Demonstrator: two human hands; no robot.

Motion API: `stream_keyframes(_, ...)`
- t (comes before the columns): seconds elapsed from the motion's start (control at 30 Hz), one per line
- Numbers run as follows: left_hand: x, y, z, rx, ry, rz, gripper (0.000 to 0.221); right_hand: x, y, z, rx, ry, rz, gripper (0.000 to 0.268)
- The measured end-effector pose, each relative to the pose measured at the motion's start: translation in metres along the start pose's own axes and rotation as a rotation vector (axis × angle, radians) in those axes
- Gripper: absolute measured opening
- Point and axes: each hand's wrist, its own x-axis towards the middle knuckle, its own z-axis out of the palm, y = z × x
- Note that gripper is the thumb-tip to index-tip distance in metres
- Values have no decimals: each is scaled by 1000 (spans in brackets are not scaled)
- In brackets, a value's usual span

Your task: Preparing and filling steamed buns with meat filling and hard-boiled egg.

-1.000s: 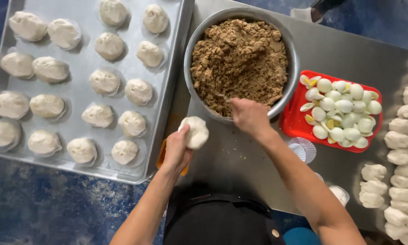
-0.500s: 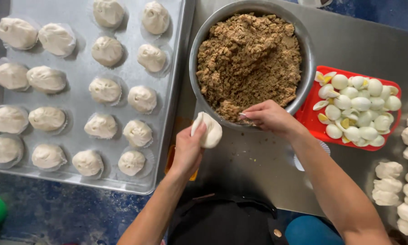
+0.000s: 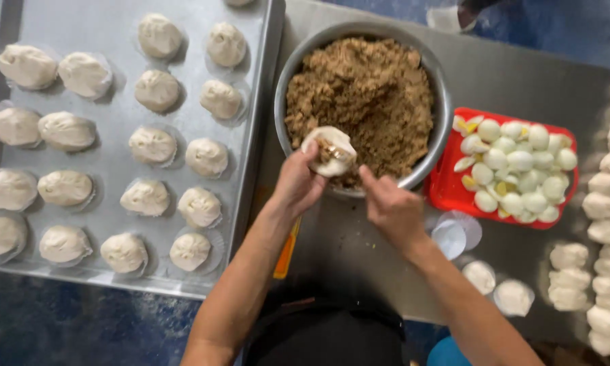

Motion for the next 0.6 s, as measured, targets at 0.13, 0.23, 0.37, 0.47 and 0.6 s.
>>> stream_keyframes(0.13, -30, 30, 6, 85, 26, 31, 43, 2, 10, 0, 129, 0, 143, 33)
stream_keyframes(0.23, -51, 50, 20, 153, 79, 10, 44, 16, 34, 33, 196, -183, 319, 23)
stream_keyframes(0.37, -69, 49, 4, 254, 93, -4, 39, 16, 82, 91, 454, -424, 298, 23)
stream_keyframes(0.47, -76, 44, -6, 271, 120, -4, 36, 33, 80, 63, 705, -552, 478, 23)
stream_keyframes(0.6, -77, 27, -18, 272, 129, -35, 33, 28, 72, 18, 1006, -665, 927, 21)
